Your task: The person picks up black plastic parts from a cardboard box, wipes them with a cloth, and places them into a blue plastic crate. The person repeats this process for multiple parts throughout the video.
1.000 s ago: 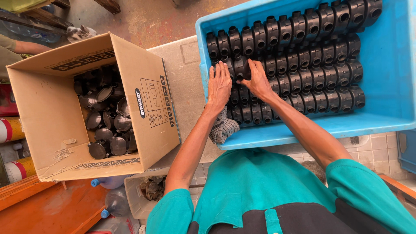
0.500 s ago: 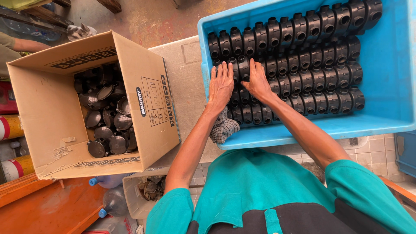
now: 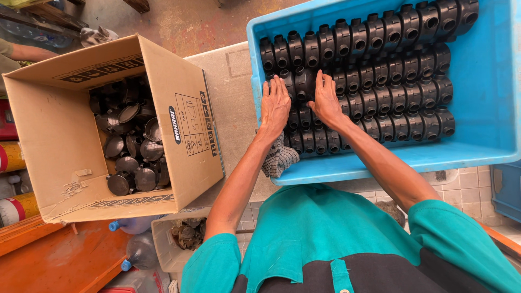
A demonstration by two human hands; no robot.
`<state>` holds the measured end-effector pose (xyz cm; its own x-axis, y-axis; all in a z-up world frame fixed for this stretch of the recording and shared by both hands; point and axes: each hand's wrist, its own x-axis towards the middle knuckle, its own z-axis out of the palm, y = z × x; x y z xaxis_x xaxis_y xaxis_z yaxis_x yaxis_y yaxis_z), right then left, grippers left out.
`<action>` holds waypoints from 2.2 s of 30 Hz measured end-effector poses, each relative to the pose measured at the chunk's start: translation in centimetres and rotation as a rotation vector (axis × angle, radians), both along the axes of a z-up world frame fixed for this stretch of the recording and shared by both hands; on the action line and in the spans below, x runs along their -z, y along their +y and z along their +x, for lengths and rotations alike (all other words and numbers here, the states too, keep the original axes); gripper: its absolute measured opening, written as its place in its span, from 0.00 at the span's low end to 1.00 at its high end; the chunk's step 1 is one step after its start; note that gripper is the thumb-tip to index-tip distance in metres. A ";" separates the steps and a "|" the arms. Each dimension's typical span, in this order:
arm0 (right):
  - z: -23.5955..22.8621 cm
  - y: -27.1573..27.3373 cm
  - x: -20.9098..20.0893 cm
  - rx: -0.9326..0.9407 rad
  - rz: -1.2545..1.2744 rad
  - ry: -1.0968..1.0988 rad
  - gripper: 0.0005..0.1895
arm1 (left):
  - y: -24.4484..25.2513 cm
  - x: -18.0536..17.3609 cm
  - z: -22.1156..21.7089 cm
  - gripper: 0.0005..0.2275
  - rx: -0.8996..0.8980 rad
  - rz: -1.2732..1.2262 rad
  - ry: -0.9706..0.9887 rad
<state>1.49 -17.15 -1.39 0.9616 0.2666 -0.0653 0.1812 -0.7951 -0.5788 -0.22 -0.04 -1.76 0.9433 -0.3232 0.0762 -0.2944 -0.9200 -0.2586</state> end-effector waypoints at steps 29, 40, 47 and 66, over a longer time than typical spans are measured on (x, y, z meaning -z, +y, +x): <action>-12.6 31.7 -25.2 -0.473 0.557 0.059 0.12 | 39.0 -21.6 -21.2 0.13 -0.239 -0.601 -0.222; -12.2 59.6 -10.9 -0.857 -0.273 0.287 0.51 | 60.5 -2.1 -17.7 0.54 -0.499 -0.097 0.822; -11.3 63.9 1.5 -0.763 -0.387 0.161 0.44 | 62.3 3.4 -16.8 0.54 -0.375 -0.168 0.795; -10.4 51.2 -21.9 -0.283 0.342 0.528 0.37 | 54.4 -18.5 -19.1 0.46 -0.047 -0.733 -0.042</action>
